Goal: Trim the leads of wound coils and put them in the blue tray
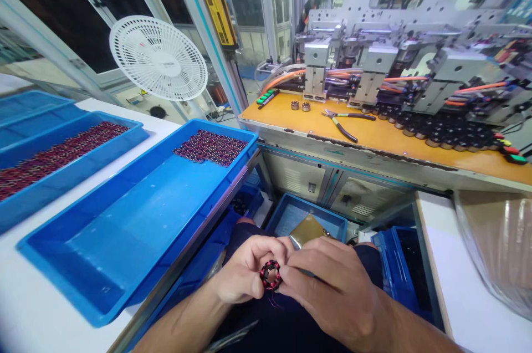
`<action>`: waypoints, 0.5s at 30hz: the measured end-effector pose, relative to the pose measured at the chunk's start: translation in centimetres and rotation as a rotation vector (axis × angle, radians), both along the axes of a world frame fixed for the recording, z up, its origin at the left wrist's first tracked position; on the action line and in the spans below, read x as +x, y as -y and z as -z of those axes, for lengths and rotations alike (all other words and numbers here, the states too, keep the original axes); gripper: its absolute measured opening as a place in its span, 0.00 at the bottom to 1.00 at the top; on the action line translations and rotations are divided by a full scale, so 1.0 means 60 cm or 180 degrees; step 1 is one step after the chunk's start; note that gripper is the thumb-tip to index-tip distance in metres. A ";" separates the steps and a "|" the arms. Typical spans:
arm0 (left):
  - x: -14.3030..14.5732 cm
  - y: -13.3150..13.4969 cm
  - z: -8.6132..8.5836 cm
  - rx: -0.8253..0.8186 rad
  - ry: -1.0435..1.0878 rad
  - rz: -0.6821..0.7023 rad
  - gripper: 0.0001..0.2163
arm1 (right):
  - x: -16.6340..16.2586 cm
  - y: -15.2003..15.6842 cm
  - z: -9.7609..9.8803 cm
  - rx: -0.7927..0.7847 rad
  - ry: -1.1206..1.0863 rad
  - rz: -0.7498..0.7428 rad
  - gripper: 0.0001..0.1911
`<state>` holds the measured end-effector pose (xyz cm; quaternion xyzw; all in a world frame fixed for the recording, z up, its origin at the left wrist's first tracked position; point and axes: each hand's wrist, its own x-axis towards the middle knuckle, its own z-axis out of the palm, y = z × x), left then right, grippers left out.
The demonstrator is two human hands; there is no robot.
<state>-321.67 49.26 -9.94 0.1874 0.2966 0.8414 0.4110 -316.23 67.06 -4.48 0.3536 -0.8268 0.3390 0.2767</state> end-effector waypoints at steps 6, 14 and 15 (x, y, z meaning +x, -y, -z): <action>-0.006 0.005 -0.001 -0.0203 -0.0278 -0.0118 0.17 | -0.005 0.005 -0.007 -0.0105 -0.0102 0.0179 0.11; -0.008 0.002 -0.006 -0.0164 -0.1445 -0.0923 0.17 | 0.017 0.026 0.024 -0.0593 0.0336 0.0693 0.06; -0.008 0.003 -0.006 -0.0221 -0.1451 -0.0962 0.18 | 0.018 0.028 0.028 -0.0604 0.0315 0.0724 0.07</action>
